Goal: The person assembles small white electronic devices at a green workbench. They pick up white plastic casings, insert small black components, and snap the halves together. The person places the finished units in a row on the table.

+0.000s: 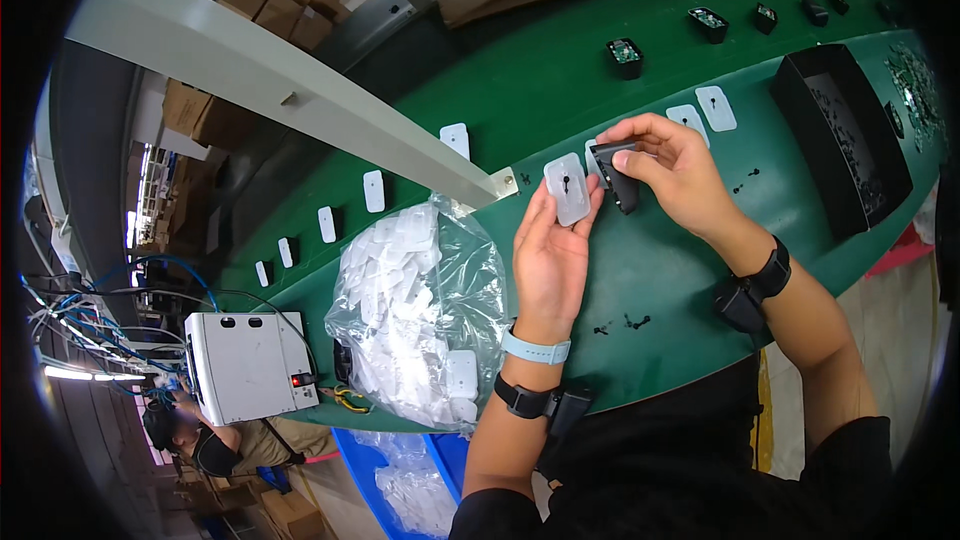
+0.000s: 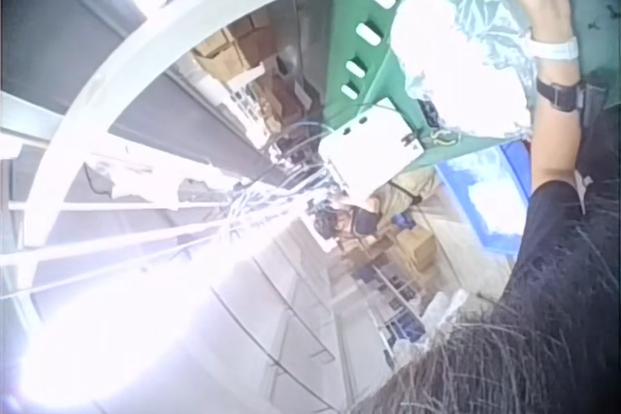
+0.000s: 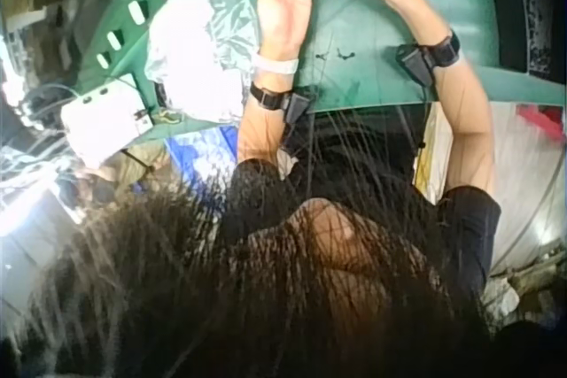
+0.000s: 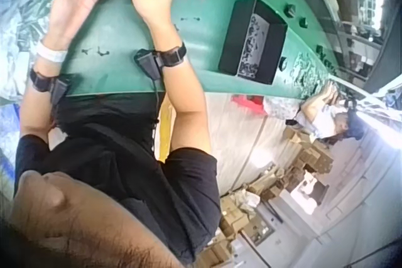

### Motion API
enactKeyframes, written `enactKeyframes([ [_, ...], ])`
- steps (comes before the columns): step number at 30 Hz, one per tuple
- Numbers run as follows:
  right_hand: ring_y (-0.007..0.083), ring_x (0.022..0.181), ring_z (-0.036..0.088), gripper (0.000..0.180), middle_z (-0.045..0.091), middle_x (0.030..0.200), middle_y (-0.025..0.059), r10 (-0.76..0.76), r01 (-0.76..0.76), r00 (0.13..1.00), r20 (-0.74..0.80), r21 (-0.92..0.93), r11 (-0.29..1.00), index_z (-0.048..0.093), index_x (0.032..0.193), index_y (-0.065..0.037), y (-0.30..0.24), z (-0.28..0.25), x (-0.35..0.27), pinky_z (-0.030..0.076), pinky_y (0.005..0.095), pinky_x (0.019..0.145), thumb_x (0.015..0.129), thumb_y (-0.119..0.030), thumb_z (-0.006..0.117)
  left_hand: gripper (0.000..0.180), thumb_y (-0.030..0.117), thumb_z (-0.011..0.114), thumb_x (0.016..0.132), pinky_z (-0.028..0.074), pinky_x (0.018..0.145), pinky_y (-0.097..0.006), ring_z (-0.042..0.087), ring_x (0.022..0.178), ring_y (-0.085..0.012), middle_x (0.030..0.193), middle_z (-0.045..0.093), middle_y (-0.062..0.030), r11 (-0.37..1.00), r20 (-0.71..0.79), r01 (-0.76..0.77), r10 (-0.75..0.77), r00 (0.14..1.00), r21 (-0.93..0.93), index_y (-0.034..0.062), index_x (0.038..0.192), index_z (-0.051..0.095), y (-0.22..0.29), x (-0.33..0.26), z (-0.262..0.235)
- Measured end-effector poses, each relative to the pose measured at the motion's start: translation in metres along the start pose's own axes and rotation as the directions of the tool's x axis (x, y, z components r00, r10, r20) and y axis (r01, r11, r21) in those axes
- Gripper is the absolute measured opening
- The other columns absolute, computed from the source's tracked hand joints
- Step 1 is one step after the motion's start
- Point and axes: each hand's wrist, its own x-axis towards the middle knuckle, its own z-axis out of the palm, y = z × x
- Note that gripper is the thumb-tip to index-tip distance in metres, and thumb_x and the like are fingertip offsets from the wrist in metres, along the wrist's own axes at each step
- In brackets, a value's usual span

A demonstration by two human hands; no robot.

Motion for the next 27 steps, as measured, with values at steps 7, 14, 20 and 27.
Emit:
enactKeyframes([
  [7,0.0148,0.095,0.067,0.028,0.069,0.109,0.0083,-0.137,0.132,0.989,-0.052,-0.089,0.987,0.067,0.115,0.005,0.001,0.015,-0.009,0.057,0.0287,0.085,0.088,-0.002,0.074,0.047,0.013,0.051,0.105,0.038,0.116,-0.042,0.051,0.133,-0.0247,0.144,0.052,-0.0137,0.995,0.018,-0.006,0.005,1.0,0.097,-0.0027,0.148,0.04,-0.008,-0.003,0.001],
  [14,0.0158,0.098,0.068,0.029,0.069,0.11,0.0105,-0.258,0.245,0.964,-0.056,-0.178,0.953,0.067,0.114,0.004,0.002,0.019,-0.011,0.058,0.0306,0.087,0.086,-0.002,0.076,0.045,0.006,0.058,0.101,0.039,0.114,-0.04,0.053,0.131,-0.0216,0.138,0.057,-0.0115,0.983,0.025,-0.039,0.035,0.999,0.182,-0.0011,0.144,0.046,-0.011,-0.008,0.001],
  [20,0.0162,0.1,0.067,0.028,0.069,0.113,0.0107,-0.243,0.238,0.97,-0.023,-0.142,0.961,0.067,0.113,0.004,0.002,0.018,-0.011,0.057,0.0311,0.089,0.086,-0.001,0.076,0.043,0.003,0.06,0.099,0.044,0.108,-0.037,0.058,0.124,-0.0191,0.132,0.062,-0.0102,0.97,0.022,-0.035,0.031,0.999,0.239,-0.0009,0.141,0.05,-0.012,-0.009,-0.003],
  [27,0.0183,0.105,0.067,0.027,0.067,0.118,0.013,-0.201,0.201,0.98,0.008,-0.054,0.978,0.066,0.113,0.005,0.001,0.016,-0.012,0.056,0.032,0.093,0.087,0.002,0.074,0.043,-0.002,0.064,0.096,0.049,0.103,-0.034,0.061,0.121,-0.02,0.13,0.063,-0.0141,0.936,0.047,-0.085,0.074,0.996,0.341,-0.0044,0.138,0.053,-0.007,-0.008,-0.005],
])
